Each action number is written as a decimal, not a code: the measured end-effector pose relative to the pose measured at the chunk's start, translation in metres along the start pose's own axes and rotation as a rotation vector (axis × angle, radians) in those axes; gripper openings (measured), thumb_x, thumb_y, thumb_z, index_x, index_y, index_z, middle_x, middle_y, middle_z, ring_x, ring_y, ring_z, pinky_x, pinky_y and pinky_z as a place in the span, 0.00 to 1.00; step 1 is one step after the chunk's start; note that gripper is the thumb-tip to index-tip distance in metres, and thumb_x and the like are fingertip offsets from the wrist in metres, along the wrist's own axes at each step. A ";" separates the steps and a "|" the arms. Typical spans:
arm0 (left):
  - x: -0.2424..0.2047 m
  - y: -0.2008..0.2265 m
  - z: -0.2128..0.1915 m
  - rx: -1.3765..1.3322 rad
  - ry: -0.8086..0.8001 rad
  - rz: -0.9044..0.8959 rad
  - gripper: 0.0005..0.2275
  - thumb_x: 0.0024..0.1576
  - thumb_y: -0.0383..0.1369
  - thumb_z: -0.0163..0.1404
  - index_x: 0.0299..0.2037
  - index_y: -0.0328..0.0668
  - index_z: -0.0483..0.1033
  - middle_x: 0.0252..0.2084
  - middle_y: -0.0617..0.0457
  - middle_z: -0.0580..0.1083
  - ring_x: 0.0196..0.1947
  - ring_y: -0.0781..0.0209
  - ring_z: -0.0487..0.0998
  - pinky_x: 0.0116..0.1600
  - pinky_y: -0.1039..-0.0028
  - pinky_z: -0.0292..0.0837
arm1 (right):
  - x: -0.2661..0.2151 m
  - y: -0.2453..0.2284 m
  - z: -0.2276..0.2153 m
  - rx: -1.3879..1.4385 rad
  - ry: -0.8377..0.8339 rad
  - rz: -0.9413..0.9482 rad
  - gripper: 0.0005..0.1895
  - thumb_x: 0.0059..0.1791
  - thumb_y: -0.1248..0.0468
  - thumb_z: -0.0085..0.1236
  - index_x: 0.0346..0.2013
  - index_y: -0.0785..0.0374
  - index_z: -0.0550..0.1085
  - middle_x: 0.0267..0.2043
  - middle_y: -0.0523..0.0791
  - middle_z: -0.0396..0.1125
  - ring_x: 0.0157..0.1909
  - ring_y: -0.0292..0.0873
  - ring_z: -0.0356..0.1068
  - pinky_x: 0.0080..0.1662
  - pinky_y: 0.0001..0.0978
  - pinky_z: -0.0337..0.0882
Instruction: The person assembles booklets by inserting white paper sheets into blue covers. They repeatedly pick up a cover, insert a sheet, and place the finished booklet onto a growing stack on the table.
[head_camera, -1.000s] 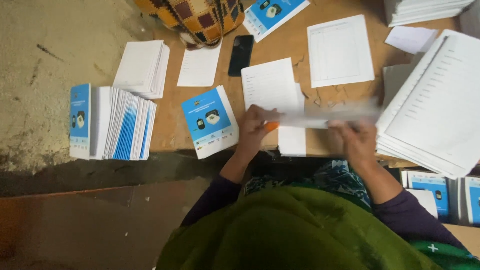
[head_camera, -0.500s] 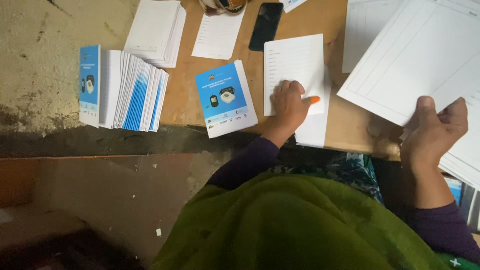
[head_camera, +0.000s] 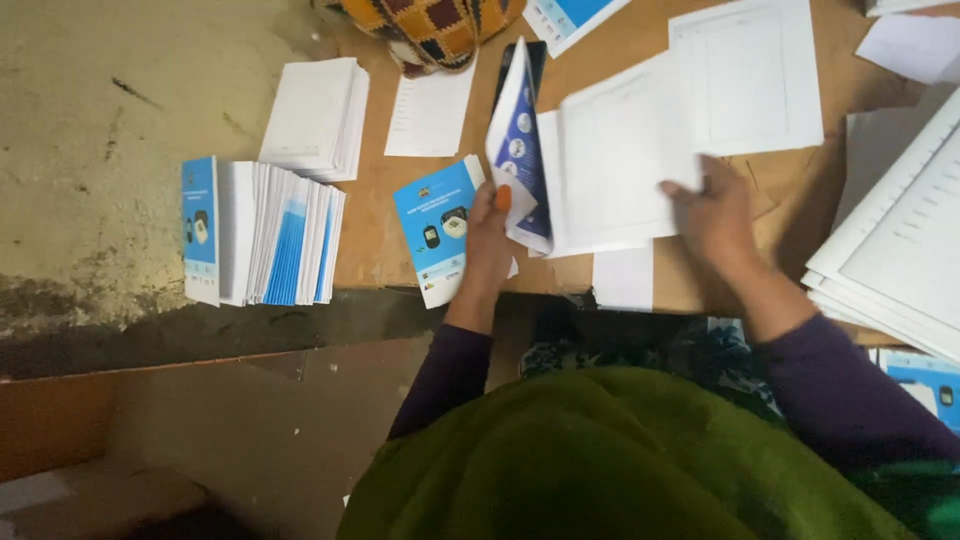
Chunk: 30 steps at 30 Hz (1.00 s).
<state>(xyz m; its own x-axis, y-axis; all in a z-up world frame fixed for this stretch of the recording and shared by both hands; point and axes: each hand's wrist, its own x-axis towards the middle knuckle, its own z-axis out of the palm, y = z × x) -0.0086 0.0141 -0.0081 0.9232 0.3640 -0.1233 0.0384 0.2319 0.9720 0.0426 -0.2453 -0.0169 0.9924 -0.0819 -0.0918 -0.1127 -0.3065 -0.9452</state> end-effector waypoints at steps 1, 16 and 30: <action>-0.002 0.001 0.012 -0.003 0.008 0.009 0.18 0.62 0.37 0.50 0.59 0.39 0.67 0.52 0.41 0.73 0.51 0.55 0.73 0.61 0.63 0.63 | 0.004 0.005 0.016 0.001 -0.007 -0.010 0.29 0.48 0.66 0.65 0.59 0.77 0.66 0.53 0.66 0.62 0.59 0.69 0.59 0.56 0.59 0.61; -0.008 0.019 0.098 -0.043 -0.305 -0.078 0.22 0.53 0.32 0.59 0.55 0.33 0.65 0.44 0.39 0.74 0.40 0.51 0.79 0.42 0.61 0.80 | -0.065 -0.084 -0.085 0.073 -0.195 -0.307 0.45 0.51 0.35 0.24 0.65 0.71 0.58 0.63 0.64 0.54 0.68 0.63 0.50 0.65 0.60 0.47; 0.095 -0.054 0.235 1.132 -0.022 0.074 0.33 0.36 0.52 0.64 0.42 0.31 0.72 0.46 0.40 0.72 0.51 0.48 0.67 0.53 0.67 0.64 | -0.096 -0.002 -0.225 -0.210 0.385 -0.267 0.47 0.43 0.80 0.60 0.72 0.75 0.47 0.67 0.63 0.54 0.62 0.55 0.55 0.59 0.42 0.55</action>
<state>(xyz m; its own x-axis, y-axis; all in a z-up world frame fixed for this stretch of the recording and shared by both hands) 0.1672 -0.1756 -0.0250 0.9435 0.3248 -0.0656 0.2974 -0.7426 0.6001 -0.0630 -0.4502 0.0640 0.9023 -0.3062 0.3035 0.0951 -0.5453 -0.8328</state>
